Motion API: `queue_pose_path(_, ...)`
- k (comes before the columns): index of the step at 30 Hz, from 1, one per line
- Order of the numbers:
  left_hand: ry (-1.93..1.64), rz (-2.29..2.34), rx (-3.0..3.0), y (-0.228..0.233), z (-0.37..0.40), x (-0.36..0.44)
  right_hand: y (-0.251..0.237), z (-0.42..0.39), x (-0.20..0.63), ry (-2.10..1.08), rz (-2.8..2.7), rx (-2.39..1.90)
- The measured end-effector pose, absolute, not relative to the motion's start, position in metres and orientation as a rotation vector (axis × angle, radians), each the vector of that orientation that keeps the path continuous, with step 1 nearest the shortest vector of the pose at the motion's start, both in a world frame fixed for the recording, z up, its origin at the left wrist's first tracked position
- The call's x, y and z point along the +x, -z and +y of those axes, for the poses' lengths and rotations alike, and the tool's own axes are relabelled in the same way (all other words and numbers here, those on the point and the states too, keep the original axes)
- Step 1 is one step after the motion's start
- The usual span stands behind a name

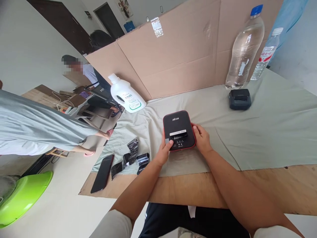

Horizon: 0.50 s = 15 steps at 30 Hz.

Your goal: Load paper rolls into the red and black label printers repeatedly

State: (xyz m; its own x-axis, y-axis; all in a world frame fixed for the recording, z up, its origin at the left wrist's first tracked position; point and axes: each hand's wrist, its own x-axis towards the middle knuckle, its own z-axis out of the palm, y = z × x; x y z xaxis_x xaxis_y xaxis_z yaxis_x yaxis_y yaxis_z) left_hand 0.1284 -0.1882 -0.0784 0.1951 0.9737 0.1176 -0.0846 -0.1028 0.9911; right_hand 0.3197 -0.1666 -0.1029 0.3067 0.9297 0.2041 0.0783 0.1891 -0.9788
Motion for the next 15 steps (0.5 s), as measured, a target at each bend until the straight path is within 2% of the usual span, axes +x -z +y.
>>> queue_pose_path(6, -1.306, 0.882, 0.831, 0.056, -0.152, 0.086, 0.107, -0.176, 0.302, -1.050, -1.353, -0.996)
queue_pose_path(10, -1.229, 0.949, 0.678, 0.040, -0.076, 0.048, 0.117, -0.177, 0.297, -1.123, -1.494, -1.170)
queue_pose_path(15, -1.365, 1.083, 0.580, 0.034, 0.016, 0.007, 0.122, -0.177, 0.299, -1.072, -1.568, -1.368)
